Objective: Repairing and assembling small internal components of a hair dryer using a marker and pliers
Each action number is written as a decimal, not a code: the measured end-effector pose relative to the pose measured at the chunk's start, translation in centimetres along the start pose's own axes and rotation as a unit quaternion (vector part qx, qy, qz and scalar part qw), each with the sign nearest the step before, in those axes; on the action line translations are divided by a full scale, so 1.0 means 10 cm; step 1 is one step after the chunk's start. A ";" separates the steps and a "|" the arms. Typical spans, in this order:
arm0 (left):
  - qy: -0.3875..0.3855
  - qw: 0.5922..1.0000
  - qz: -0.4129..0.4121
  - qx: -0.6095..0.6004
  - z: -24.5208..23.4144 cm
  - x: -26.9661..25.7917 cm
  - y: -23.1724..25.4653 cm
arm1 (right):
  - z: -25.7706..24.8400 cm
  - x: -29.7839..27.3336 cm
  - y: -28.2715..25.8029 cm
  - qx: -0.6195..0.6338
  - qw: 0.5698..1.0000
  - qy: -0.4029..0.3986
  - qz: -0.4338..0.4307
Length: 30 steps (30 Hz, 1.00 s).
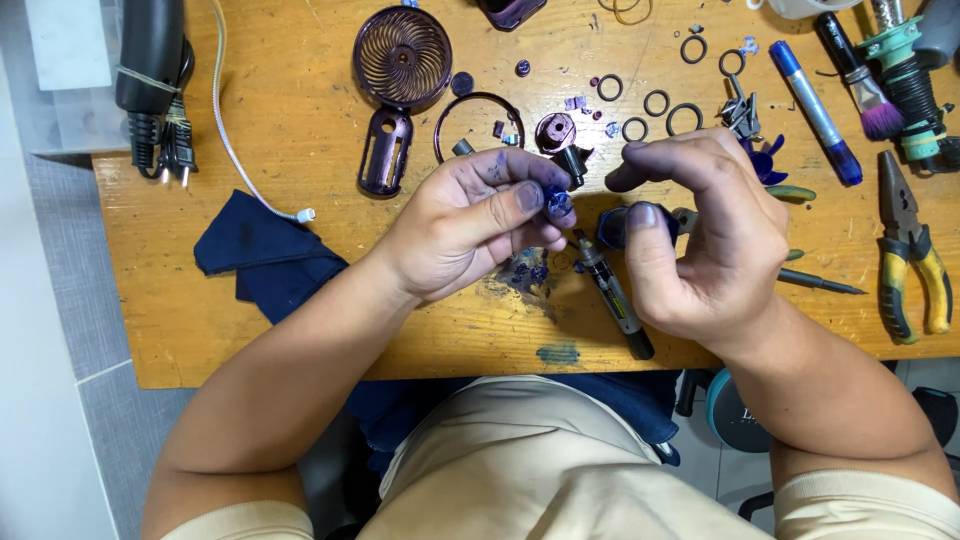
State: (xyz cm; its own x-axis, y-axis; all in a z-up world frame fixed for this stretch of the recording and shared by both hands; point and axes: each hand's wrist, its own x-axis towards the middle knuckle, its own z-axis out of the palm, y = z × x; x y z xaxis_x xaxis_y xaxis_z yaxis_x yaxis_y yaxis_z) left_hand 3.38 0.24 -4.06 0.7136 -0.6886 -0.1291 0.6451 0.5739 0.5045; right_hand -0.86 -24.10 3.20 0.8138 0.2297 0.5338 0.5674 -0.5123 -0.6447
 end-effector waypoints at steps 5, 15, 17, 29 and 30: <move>0.005 1.000 -0.002 -0.008 0.03 0.00 0.03 | 0.00 0.00 0.00 -0.008 1.000 -0.006 -0.001; -0.034 0.999 0.034 -0.014 0.03 -0.01 0.14 | -0.12 0.11 0.05 -0.069 0.994 -0.072 -0.049; -0.021 0.999 0.043 -0.005 0.00 -0.02 0.19 | -0.36 0.09 -0.09 -0.110 0.990 -0.082 -0.011; -0.028 0.998 0.056 0.013 -0.04 -0.02 0.19 | -0.15 -1.07 -0.45 -0.358 0.868 -0.325 0.113; -0.026 0.998 0.061 0.016 -0.04 -0.01 0.21 | -0.12 -1.11 -0.42 -0.327 0.883 -0.319 0.108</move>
State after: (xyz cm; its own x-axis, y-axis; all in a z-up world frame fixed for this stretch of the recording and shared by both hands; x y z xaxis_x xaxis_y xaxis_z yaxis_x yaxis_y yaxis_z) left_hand 4.73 1.68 -3.35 0.7707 -0.6368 -0.0211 0.5447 0.6413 0.5404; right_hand -12.42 -25.52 0.64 0.9176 0.3809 -0.1140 0.3664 -0.9214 -0.1292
